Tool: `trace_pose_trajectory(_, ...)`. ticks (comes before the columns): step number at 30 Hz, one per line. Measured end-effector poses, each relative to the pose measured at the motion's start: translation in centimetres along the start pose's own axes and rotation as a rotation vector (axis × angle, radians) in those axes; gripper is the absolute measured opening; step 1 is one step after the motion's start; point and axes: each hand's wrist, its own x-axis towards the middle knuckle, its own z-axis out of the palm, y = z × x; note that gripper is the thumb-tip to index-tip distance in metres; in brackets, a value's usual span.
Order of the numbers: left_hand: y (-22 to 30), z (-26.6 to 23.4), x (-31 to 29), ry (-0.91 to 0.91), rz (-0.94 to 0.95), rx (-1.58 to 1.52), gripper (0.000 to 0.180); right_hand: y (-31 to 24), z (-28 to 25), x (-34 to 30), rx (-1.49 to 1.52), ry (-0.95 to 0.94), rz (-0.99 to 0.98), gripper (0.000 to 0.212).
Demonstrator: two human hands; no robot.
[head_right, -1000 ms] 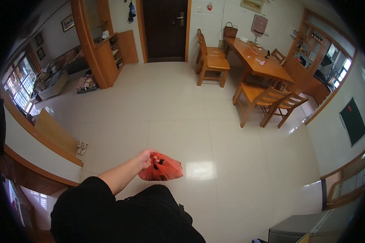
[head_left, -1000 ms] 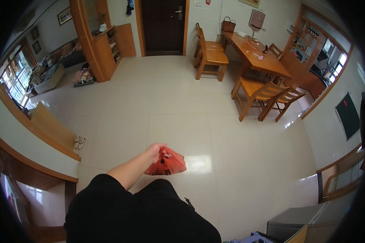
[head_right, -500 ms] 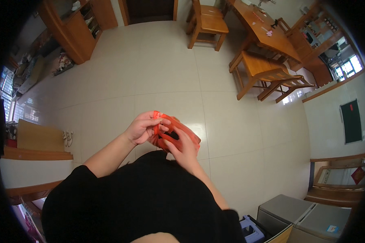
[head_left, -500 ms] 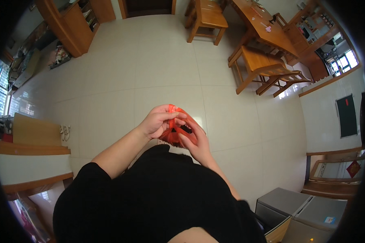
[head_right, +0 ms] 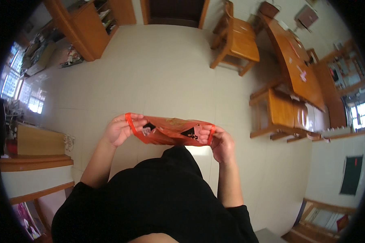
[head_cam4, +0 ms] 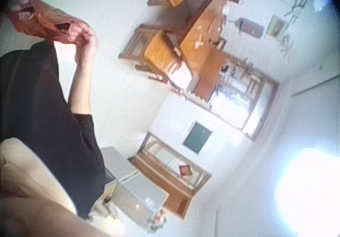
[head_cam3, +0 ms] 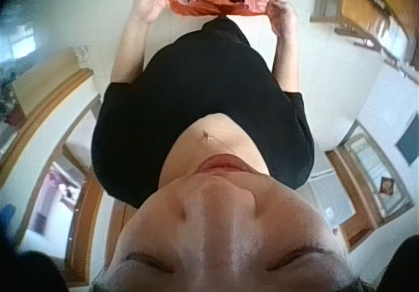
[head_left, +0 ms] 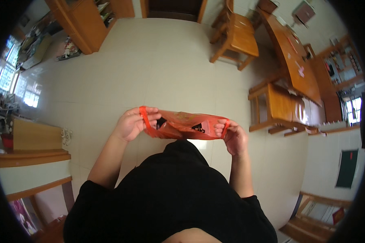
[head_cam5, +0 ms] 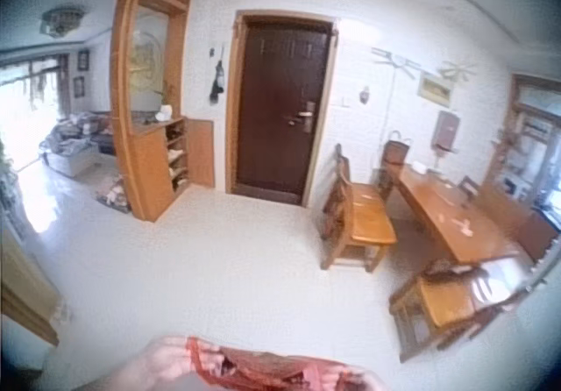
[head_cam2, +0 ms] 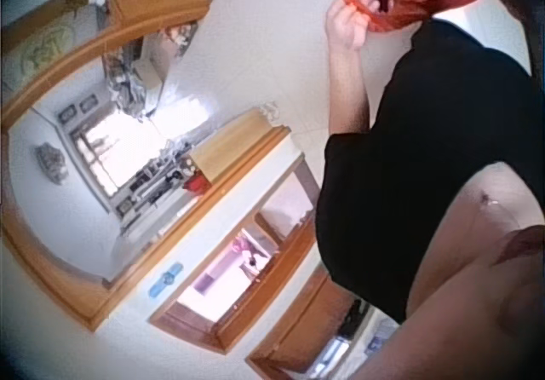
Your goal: The person sorts socks from a plastic bag into a multi-compartment organizer tray inside a cupboard, then walks through the house and ties the empty bag.
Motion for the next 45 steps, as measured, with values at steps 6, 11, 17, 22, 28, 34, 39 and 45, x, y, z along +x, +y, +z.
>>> trace_pose_trajectory(6,-1.9,-5.4,8.9,-0.444,-0.360,-0.681,0.050,-2.8,6.0,12.9,-0.111,-0.211,0.287,0.028)
trace_pose_trajectory(11,4.2,1.4,14.8,-0.060,-0.287,-0.462,0.060,-2.5,12.4,23.5,-0.352,-0.761,0.608,0.017)
trace_pose_trajectory(17,8.2,-4.6,24.5,-0.123,-0.240,-0.333,0.045,-1.7,18.1,34.2,-0.787,-0.878,0.644,0.008)
trace_pose_trajectory(22,14.2,-7.5,34.4,-0.275,-0.121,-0.431,0.031,-3.1,20.3,43.2,-0.906,-0.891,0.303,0.008)
trace_pose_trajectory(28,24.7,-6.0,40.7,-0.524,-0.067,-0.243,0.013,-7.3,21.5,51.0,-0.600,-0.600,0.193,0.019)
trace_pose_trajectory(34,31.2,-11.2,46.7,-0.281,0.216,0.246,0.017,-5.8,22.2,65.8,-0.868,-0.993,-0.217,0.017)
trace_pose_trajectory(39,38.0,-13.4,49.6,0.077,0.084,0.180,0.021,-8.9,30.9,73.3,-0.812,-1.142,0.177,0.024)
trace_pose_trajectory(45,40.8,-17.2,55.6,0.297,0.261,0.103,0.025,-8.6,37.4,81.1,-0.692,-1.360,0.414,0.038)
